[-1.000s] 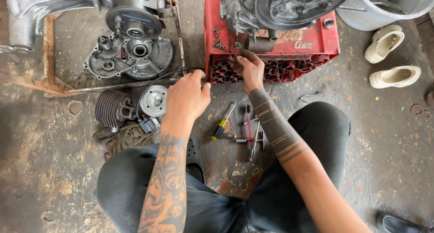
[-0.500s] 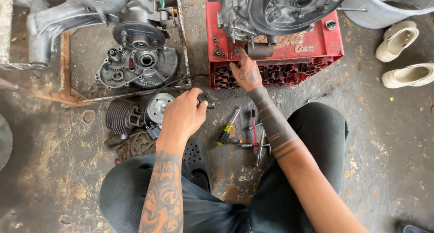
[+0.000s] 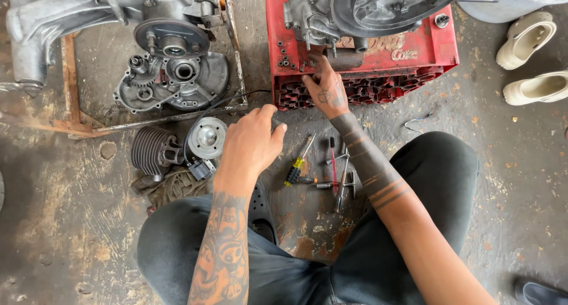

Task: The person sits on the floor and works on a disassembled motorcycle engine placed on a red crate. They use a screwdriver to remove a bolt and a black rubber hose, then use a wrench to tighten bolts on the engine casing. The person also handles small metal parts and a black rubber gasket during the process.

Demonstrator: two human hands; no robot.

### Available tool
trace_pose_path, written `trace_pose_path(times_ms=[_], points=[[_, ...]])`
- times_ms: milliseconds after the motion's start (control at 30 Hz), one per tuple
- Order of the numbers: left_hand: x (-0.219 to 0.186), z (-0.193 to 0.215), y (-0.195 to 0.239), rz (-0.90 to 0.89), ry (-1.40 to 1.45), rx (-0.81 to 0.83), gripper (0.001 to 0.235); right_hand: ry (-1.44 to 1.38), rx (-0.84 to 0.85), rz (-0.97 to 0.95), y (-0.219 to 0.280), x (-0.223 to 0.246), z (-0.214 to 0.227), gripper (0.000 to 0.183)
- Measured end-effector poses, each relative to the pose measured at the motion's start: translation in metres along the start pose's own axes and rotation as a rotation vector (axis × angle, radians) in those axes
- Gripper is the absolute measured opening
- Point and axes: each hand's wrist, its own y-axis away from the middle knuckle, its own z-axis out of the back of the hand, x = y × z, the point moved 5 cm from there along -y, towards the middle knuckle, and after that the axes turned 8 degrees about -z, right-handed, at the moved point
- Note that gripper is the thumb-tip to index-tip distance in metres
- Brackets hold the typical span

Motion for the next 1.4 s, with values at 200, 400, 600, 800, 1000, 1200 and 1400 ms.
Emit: trace_pose_path(times_ms=[200, 400, 600, 800, 1000, 1200, 1400], points=[[-0.014, 0.001, -0.007, -0.024, 0.031, 0.001, 0.044, -0.033, -0.012, 0.178, 0.024, 0.026, 0.016, 0.050], [-0.015, -0.017, -0.017, -0.060, 0.014, 0.040, 0.046, 0.024, 0.194, 0.190, 0.041, -0.020, 0.032, 0.020], [-0.019, -0.043, -0.032, -0.084, -0.022, 0.105, 0.047, 0.125, 0.333, -0.135, 0.053, -0.140, 0.045, 0.026], [-0.044, -0.059, -0.028, -0.094, 0.038, 0.152, 0.049, 0.479, 0.472, -0.316, 0.089, -0.274, -0.004, 0.031], [-0.037, -0.070, -0.030, -0.054, -0.026, 0.238, 0.050, 0.921, 0.727, -0.331, 0.158, -0.389, -0.057, 0.042], [-0.024, -0.083, -0.035, -0.006, -0.048, 0.346, 0.052, 0.935, 0.521, -0.235, 0.153, -0.433, -0.106, 0.029], [0.000, -0.095, -0.043, 0.033, -0.089, 0.363, 0.051, 0.656, 0.334, -0.196, 0.108, -0.406, -0.093, 0.023]])
